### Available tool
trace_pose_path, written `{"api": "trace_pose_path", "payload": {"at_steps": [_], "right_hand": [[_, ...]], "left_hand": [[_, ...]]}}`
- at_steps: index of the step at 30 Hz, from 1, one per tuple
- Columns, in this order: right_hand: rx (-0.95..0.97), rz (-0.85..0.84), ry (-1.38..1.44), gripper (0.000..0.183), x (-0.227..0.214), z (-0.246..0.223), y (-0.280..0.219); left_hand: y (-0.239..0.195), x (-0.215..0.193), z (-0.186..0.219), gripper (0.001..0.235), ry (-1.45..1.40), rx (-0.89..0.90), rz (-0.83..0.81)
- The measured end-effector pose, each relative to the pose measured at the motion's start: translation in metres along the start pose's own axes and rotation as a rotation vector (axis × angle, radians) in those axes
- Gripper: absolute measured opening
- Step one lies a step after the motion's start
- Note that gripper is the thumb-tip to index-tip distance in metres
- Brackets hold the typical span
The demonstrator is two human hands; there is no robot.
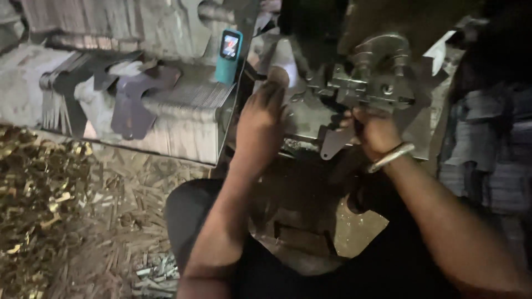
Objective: The recorder is placing flat metal pieces into a stamping machine to process them into parts.
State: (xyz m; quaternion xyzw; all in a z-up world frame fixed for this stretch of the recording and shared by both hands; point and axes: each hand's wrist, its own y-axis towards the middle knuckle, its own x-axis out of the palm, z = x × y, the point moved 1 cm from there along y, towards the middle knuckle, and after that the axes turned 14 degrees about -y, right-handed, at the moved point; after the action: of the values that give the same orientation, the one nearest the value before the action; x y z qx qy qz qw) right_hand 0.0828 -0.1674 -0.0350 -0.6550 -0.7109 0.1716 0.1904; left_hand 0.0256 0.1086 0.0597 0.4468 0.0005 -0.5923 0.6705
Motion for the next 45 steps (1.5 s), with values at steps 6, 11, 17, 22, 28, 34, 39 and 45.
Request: {"api": "trace_pose_path", "payload": {"at_steps": [6, 11, 17, 22, 28, 34, 39, 45], "right_hand": [[-0.039, 0.004, -0.201, 0.026, 0.004, -0.018, -0.011], [-0.064, 0.021, -0.175, 0.021, 0.006, -0.018, -0.012], [-0.080, -0.053, -0.082, 0.019, 0.001, -0.016, -0.014], [0.059, 0.008, -0.097, 0.011, -0.013, -0.035, -0.058], [-0.220, 0.162, -0.481, 0.015, -0.084, -0.016, -0.066], [-0.331, 0.606, -1.008, 0.025, -0.119, -0.045, -0.055], [-0.400, 0.744, -1.028, 0.028, -0.136, -0.037, -0.007], [-0.617, 0.809, -1.265, 0.021, -0.140, -0.024, 0.029]], "left_hand": [[0.002, 0.008, -0.010, 0.040, 0.025, -0.015, 0.005], [0.005, 0.009, -0.012, 0.037, 0.001, 0.021, 0.016], [0.008, -0.002, 0.019, 0.030, 0.016, 0.007, 0.004], [0.000, 0.000, 0.055, 0.024, -0.168, 0.119, -0.145], [-0.034, 0.088, 0.034, 0.035, -0.212, 0.075, -0.425], [-0.048, 0.120, 0.032, 0.035, -0.234, 0.010, -0.215], [-0.053, 0.132, 0.025, 0.039, -0.138, 0.137, -0.144], [-0.047, 0.124, 0.032, 0.038, -0.171, 0.069, -0.166]]}}
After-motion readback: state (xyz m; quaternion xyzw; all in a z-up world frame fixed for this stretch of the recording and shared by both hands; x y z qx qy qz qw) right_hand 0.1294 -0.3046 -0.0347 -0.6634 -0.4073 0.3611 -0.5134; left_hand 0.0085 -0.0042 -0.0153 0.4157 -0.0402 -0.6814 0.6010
